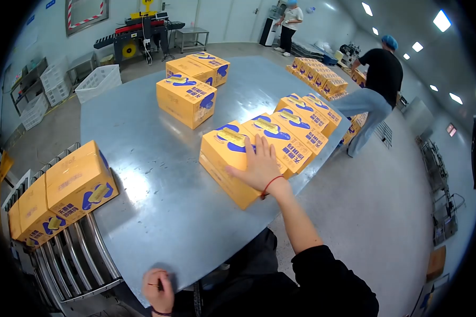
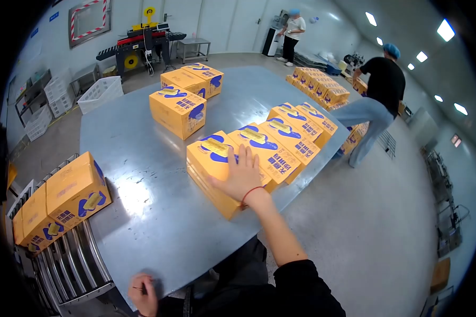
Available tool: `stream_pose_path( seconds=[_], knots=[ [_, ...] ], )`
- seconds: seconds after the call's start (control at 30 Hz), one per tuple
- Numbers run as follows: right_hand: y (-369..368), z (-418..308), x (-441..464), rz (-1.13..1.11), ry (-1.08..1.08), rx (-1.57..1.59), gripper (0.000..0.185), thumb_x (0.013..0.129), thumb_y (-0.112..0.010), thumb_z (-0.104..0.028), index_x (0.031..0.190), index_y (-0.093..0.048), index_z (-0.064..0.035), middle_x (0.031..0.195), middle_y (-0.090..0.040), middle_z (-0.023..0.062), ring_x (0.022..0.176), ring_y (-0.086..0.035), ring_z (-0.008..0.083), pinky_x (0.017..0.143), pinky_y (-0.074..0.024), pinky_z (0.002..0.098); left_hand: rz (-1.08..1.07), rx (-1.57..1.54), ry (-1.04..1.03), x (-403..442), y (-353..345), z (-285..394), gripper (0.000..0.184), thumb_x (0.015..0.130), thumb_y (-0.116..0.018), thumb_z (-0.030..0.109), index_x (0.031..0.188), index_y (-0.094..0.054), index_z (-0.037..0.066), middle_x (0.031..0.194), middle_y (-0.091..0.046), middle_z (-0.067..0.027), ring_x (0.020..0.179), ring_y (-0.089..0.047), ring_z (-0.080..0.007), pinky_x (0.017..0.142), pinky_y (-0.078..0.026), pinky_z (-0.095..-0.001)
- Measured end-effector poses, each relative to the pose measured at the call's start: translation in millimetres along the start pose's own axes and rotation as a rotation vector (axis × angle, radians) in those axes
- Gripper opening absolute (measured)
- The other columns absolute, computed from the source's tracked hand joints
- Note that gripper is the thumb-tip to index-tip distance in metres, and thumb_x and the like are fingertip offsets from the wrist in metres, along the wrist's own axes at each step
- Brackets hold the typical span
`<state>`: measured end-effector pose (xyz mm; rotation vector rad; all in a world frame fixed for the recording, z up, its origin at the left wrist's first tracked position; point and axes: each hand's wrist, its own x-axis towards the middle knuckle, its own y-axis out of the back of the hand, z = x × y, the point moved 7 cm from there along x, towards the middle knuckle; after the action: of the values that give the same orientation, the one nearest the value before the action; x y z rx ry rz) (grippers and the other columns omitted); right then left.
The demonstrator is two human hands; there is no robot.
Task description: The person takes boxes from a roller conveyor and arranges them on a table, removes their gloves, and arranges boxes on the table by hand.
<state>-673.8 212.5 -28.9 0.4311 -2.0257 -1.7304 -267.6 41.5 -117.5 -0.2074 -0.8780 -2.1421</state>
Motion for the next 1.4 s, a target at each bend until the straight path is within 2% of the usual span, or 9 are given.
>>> stream_pose_path(
  seconds=[0.17,0.4,0.47,0.57,0.8,0.9,1.07,1.2,1.4],
  knots=[
    [2.2,45.3,6.9,-0.036,0.040,0.029,0.118,0.083,-0.057,-0.081,0.162,-0.028,0.0014,0.167,-0.019,0.0318,0.159,-0.010,0.0434,0.128,-0.0074,0.0529,0.051,0.343,-0.333,116.1,56.3,21.9,0.018,0.088,-0.064,-0.005,0.106,-0.066,-0.002,0.118,-0.065,-0.0208,0.107,-0.062,-0.0396,0.094,-0.049,-0.0450],
    [-3.2,87.9,24.8,0.008,0.063,0.050,0.116,0.081,-0.063,-0.079,0.162,-0.031,-0.0019,0.168,-0.020,0.0299,0.159,-0.012,0.0413,0.129,-0.0085,0.0508,0.200,0.523,-0.306,355.4,85.0,-61.1,0.047,0.110,-0.049,0.033,0.138,-0.054,-0.005,0.149,-0.048,-0.0239,0.141,-0.044,-0.0414,0.120,-0.032,-0.0507],
    [2.8,89.6,25.8,0.008,0.050,0.055,0.115,0.081,-0.064,-0.078,0.162,-0.032,-0.0027,0.168,-0.020,0.0298,0.159,-0.013,0.0413,0.129,-0.0087,0.0508,-0.094,0.860,0.227,387.8,70.1,-94.4,0.057,0.112,-0.035,0.046,0.133,-0.059,-0.002,0.145,-0.055,-0.0209,0.142,-0.045,-0.0386,0.121,-0.026,-0.0599],
    [2.2,85.8,25.6,0.058,0.092,0.064,0.108,0.082,-0.066,-0.073,0.159,-0.037,-0.0031,0.164,-0.026,0.0314,0.156,-0.020,0.0456,0.128,-0.0127,0.0509,-0.232,0.843,0.365,368.5,38.0,-83.2,0.064,0.112,-0.026,0.051,0.126,-0.063,0.001,0.139,-0.061,-0.0171,0.139,-0.049,-0.0355,0.120,-0.021,-0.0648],
    [0.0,66.7,23.3,0.101,0.062,0.030,0.106,0.083,-0.063,-0.076,0.156,-0.040,-0.0017,0.162,-0.029,0.0313,0.155,-0.021,0.0455,0.128,-0.0149,0.0524,0.295,0.734,-0.473,161.6,43.1,-32.5,0.037,0.105,-0.043,0.026,0.128,-0.064,0.005,0.132,-0.063,-0.0162,0.133,-0.053,-0.0335,0.126,-0.015,-0.0608],
    [-0.9,-40.0,15.6,-0.052,0.389,0.232,0.073,0.097,-0.058,-0.061,0.139,-0.057,-0.0010,0.151,-0.042,0.0310,0.143,-0.039,0.0449,0.118,-0.0328,0.0537,0.065,0.579,-0.454,88.6,25.5,11.2,0.048,0.107,-0.040,0.031,0.140,-0.056,0.001,0.146,-0.056,-0.0180,0.144,-0.046,-0.0345,0.128,-0.011,-0.0590],
    [-16.9,-235.9,-81.2,-0.220,1.042,0.542,0.101,0.075,-0.070,-0.073,0.153,-0.050,-0.0114,0.161,-0.032,0.0297,0.154,-0.022,0.0472,0.123,-0.0145,0.0663,-0.110,0.036,-0.274,82.2,25.6,41.3,0.041,0.104,-0.039,0.026,0.115,-0.067,-0.001,0.136,-0.062,-0.0208,0.139,-0.051,-0.0378,0.126,-0.013,-0.0634],
    [-20.8,-229.6,-109.0,-0.077,1.057,0.401,0.098,0.072,-0.073,-0.065,0.153,-0.050,-0.0163,0.163,-0.033,0.0257,0.152,-0.024,0.0501,0.121,-0.0173,0.0681,0.286,-0.182,0.001,76.4,60.4,12.8,0.034,0.107,-0.039,0.021,0.095,-0.063,-0.001,0.116,-0.063,-0.0192,0.116,-0.059,-0.0331,0.113,-0.037,-0.0481],
    [20.6,-108.6,-41.3,-0.022,0.766,0.210,0.084,0.078,-0.073,-0.063,0.149,-0.054,-0.0233,0.161,-0.035,0.0245,0.149,-0.028,0.0486,0.119,-0.0178,0.0687,0.197,0.053,-0.044,144.2,74.4,28.1,0.024,0.106,-0.046,0.010,0.102,-0.067,-0.002,0.111,-0.063,-0.0155,0.109,-0.061,-0.0290,0.099,-0.046,-0.0381]
  ],
)
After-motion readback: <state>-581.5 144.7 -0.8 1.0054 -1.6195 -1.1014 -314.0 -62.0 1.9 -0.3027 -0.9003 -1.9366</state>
